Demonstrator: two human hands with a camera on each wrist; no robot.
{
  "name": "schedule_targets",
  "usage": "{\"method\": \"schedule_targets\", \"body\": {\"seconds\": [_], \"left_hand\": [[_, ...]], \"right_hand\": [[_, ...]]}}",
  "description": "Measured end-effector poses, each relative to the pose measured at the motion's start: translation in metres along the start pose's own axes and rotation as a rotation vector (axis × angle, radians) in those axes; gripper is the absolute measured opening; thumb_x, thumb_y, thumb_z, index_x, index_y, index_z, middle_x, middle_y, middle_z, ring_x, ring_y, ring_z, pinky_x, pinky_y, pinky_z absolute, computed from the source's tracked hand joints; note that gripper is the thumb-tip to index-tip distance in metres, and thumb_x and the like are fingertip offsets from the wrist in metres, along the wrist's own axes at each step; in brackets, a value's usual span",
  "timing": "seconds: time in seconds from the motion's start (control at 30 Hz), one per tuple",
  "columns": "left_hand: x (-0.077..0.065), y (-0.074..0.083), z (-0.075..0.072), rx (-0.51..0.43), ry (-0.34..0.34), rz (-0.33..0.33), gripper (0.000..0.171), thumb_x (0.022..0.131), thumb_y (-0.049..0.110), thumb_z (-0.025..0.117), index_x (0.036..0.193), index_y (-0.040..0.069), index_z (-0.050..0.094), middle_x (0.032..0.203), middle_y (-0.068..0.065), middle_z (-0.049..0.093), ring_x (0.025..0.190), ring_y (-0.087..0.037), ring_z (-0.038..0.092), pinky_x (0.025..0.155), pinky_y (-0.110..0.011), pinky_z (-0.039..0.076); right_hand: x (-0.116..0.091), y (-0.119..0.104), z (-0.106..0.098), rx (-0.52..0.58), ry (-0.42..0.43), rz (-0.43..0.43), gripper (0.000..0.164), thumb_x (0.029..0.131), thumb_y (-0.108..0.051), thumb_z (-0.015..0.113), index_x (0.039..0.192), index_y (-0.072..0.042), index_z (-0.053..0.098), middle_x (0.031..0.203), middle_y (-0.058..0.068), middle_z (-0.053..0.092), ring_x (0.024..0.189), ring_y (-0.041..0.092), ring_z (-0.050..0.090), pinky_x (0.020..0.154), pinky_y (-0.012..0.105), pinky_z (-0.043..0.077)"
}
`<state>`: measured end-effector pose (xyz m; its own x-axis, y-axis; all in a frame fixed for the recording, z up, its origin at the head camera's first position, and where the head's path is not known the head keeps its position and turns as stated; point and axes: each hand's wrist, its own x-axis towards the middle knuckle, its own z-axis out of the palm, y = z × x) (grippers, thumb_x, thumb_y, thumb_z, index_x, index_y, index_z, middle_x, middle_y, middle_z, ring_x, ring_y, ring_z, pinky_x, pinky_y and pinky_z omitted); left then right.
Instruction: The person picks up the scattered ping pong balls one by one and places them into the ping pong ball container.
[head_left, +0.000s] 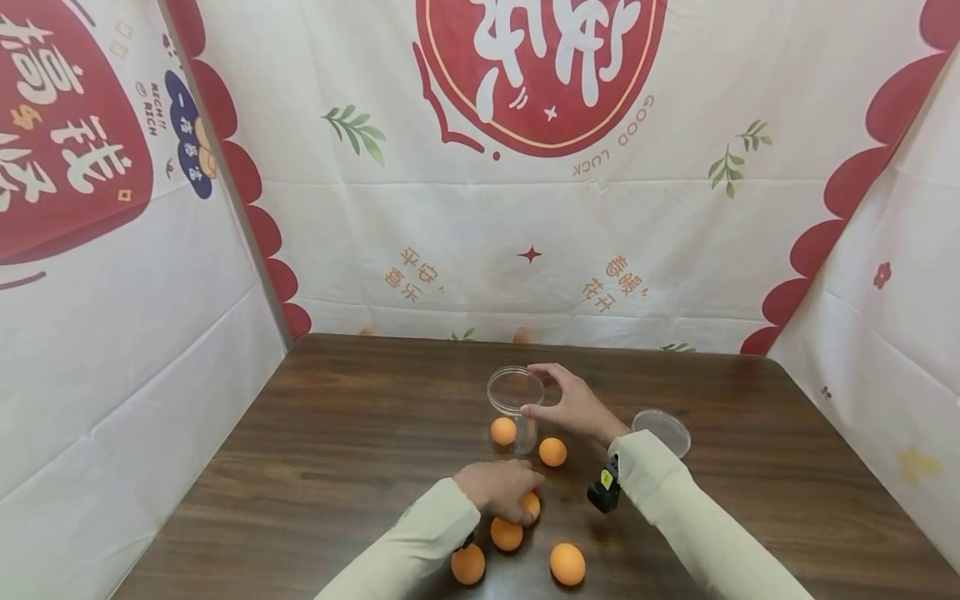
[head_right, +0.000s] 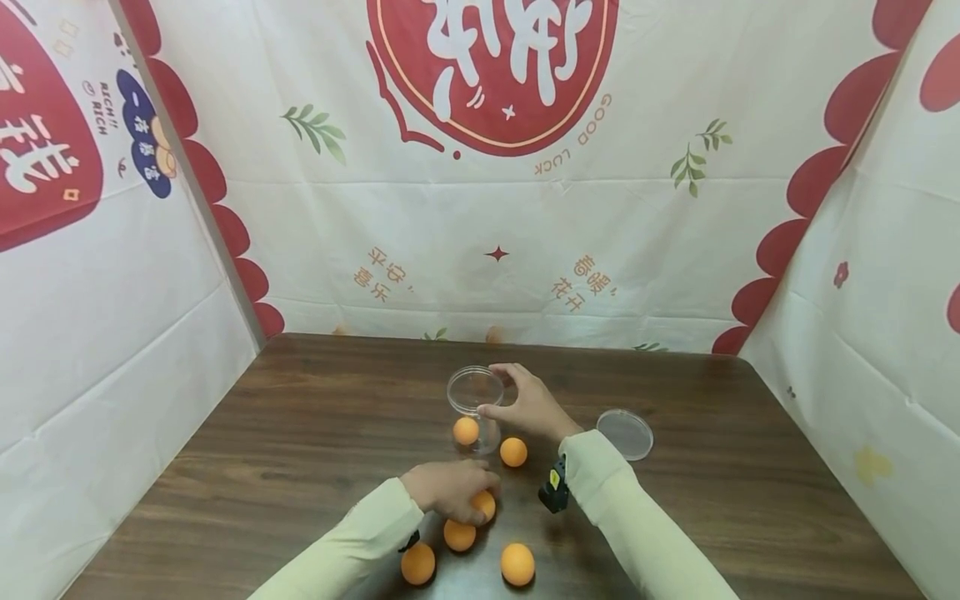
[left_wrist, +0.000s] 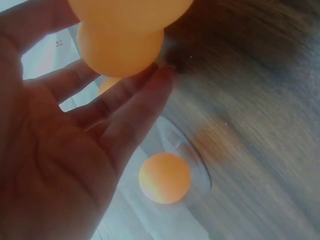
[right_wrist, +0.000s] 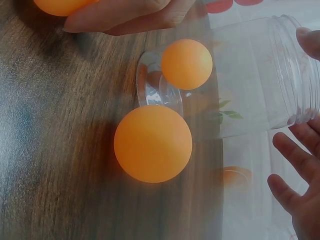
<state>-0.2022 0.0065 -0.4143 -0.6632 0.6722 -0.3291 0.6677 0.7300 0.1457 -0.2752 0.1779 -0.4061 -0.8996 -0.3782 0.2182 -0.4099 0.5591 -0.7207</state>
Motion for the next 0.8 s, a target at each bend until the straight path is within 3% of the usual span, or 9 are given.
{"method": "schedule_targets", "body": {"seconds": [0.27,0.5,0.7,0.8], "left_hand": [[0.001,-0.002,0.000,-0.005,0.007,-0.002,0.031,0.083,0.030,0.072,0.112,0.024,0.063,0.112,0.008,0.058,0.088,-0.005,0.054,0.071,-0.026,0.049],[-0.003,-0.006,-0.003,-0.063,0.028,-0.008,0.028,0.084,0.025,0.072,0.109,0.022,0.062,0.107,0.005,0.057,0.071,-0.006,0.051,0.059,-0.024,0.045],[-0.006,-0.009,-0.009,-0.058,0.038,0.006,0.024,0.085,0.024,0.072,0.106,0.020,0.061,0.115,0.004,0.055,0.072,-0.005,0.051,0.060,-0.023,0.045],[-0.008,-0.010,-0.012,-0.046,0.059,0.004,0.024,0.084,0.023,0.071,0.105,0.020,0.061,0.112,0.005,0.056,0.072,-0.006,0.050,0.060,-0.022,0.044]], "right_hand": [[0.000,0.002,0.001,0.018,0.001,-0.014,0.068,0.079,-0.032,0.078,0.136,-0.010,0.048,0.132,0.011,0.052,0.117,0.031,0.052,0.097,0.055,0.042],[0.000,0.003,0.002,0.036,-0.004,0.004,0.068,0.078,-0.032,0.078,0.136,-0.011,0.048,0.133,0.011,0.052,0.118,0.033,0.052,0.097,0.054,0.042],[0.000,0.004,0.002,0.033,-0.006,-0.005,0.070,0.079,-0.033,0.077,0.137,-0.009,0.046,0.132,0.014,0.052,0.116,0.033,0.052,0.095,0.055,0.044],[0.000,0.003,0.002,0.036,-0.006,-0.004,0.069,0.080,-0.033,0.077,0.137,-0.009,0.046,0.132,0.014,0.051,0.115,0.032,0.052,0.094,0.055,0.044]]}}
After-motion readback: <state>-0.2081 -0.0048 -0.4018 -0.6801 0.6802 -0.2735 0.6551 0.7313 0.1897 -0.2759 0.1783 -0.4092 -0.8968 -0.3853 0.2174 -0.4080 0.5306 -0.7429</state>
